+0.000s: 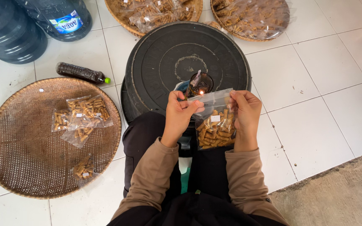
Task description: The person sits on the floor and fills small clear plastic bags with stick-shaped snack pieces taken from a woven tray, then holds each open bag over a candle flame to melt and seal the top, placing finished bags back on the tray.
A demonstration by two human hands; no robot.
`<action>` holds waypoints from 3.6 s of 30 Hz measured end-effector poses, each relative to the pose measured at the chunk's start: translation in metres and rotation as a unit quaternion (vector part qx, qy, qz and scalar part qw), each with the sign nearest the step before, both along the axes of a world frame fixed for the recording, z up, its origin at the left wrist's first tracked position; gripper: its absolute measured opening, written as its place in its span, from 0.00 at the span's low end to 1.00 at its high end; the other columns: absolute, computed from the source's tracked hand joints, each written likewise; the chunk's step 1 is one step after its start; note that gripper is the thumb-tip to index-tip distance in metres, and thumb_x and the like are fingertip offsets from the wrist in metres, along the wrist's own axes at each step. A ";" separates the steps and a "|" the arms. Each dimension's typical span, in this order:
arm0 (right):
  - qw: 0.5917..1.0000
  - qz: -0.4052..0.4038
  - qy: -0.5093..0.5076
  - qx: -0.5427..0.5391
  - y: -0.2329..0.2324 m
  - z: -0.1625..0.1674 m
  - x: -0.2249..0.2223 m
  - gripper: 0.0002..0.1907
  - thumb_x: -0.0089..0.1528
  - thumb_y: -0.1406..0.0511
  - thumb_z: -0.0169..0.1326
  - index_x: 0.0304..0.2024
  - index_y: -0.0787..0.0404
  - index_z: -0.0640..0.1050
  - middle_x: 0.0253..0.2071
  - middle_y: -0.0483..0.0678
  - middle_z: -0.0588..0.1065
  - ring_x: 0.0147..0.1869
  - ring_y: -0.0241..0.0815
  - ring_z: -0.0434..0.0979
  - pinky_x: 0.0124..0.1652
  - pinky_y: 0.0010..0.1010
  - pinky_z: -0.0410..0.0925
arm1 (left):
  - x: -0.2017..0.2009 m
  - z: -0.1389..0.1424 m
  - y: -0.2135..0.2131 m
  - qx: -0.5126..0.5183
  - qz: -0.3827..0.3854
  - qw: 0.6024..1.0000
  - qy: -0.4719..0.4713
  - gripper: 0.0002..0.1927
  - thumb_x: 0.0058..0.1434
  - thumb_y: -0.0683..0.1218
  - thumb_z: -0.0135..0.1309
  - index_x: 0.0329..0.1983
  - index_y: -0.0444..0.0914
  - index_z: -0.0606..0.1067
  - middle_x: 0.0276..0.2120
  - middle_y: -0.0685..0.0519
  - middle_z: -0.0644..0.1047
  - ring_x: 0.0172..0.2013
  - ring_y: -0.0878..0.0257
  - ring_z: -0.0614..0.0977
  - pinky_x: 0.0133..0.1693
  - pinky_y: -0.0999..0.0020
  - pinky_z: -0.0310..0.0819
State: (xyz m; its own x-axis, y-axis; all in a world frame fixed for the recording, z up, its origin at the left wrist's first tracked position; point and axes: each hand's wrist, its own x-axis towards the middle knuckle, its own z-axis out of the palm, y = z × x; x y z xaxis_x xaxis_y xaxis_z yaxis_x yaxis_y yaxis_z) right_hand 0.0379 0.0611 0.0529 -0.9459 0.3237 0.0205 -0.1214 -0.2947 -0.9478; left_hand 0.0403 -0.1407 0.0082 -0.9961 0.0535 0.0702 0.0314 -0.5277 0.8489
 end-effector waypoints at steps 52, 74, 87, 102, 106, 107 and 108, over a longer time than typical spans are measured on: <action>0.999 -0.049 0.007 -0.001 0.018 0.002 0.006 0.05 0.63 0.72 0.59 0.32 0.68 0.80 0.24 0.48 0.76 0.22 0.32 0.71 0.23 0.21 0.63 | -0.004 -0.005 0.027 0.057 -0.003 0.996 0.066 0.17 0.69 0.33 0.48 0.45 0.37 0.52 0.40 0.33 0.79 0.45 0.51 0.85 0.50 0.56 0.84; 0.998 -0.065 0.015 0.008 0.019 0.005 0.011 0.05 0.64 0.72 0.59 0.33 0.68 0.80 0.25 0.48 0.77 0.23 0.32 0.72 0.25 0.20 0.64 | -0.004 -0.006 0.034 0.062 0.007 0.995 0.074 0.17 0.69 0.34 0.49 0.45 0.38 0.52 0.39 0.34 0.79 0.44 0.51 0.85 0.51 0.53 0.84; 0.998 -0.061 0.025 0.000 0.021 0.004 0.011 0.05 0.64 0.72 0.58 0.33 0.68 0.80 0.25 0.48 0.77 0.24 0.33 0.72 0.25 0.21 0.65 | -0.005 -0.006 0.036 0.070 0.009 0.995 0.073 0.18 0.69 0.34 0.50 0.45 0.38 0.52 0.39 0.36 0.78 0.44 0.51 0.85 0.51 0.53 0.84; 0.999 -0.052 0.011 0.005 0.013 0.002 0.007 0.04 0.63 0.71 0.59 0.33 0.67 0.80 0.24 0.47 0.76 0.22 0.32 0.70 0.24 0.21 0.64 | -0.002 -0.010 0.029 0.101 0.024 0.993 0.063 0.18 0.68 0.34 0.51 0.46 0.38 0.53 0.40 0.37 0.77 0.44 0.51 0.85 0.50 0.53 0.84; 0.999 -0.046 0.010 0.000 0.011 0.003 0.008 0.05 0.63 0.71 0.59 0.32 0.67 0.80 0.24 0.47 0.76 0.23 0.32 0.70 0.24 0.21 0.64 | -0.001 -0.011 0.027 0.072 0.033 0.995 0.056 0.18 0.68 0.34 0.51 0.45 0.38 0.53 0.40 0.36 0.78 0.44 0.51 0.85 0.50 0.55 0.84; 0.999 -0.045 0.010 0.000 0.010 0.003 0.008 0.05 0.63 0.71 0.59 0.32 0.67 0.80 0.24 0.47 0.76 0.22 0.31 0.70 0.24 0.21 0.64 | -0.001 -0.011 0.026 0.073 0.034 0.995 0.053 0.18 0.68 0.34 0.51 0.45 0.38 0.53 0.40 0.36 0.78 0.43 0.51 0.85 0.50 0.55 0.84; 0.999 -0.043 0.011 0.000 0.009 0.003 0.008 0.06 0.63 0.71 0.59 0.31 0.67 0.80 0.24 0.47 0.76 0.22 0.31 0.70 0.24 0.21 0.64 | -0.001 -0.011 0.026 0.074 0.035 0.995 0.051 0.18 0.68 0.34 0.51 0.45 0.38 0.53 0.39 0.35 0.79 0.43 0.51 0.85 0.49 0.56 0.84</action>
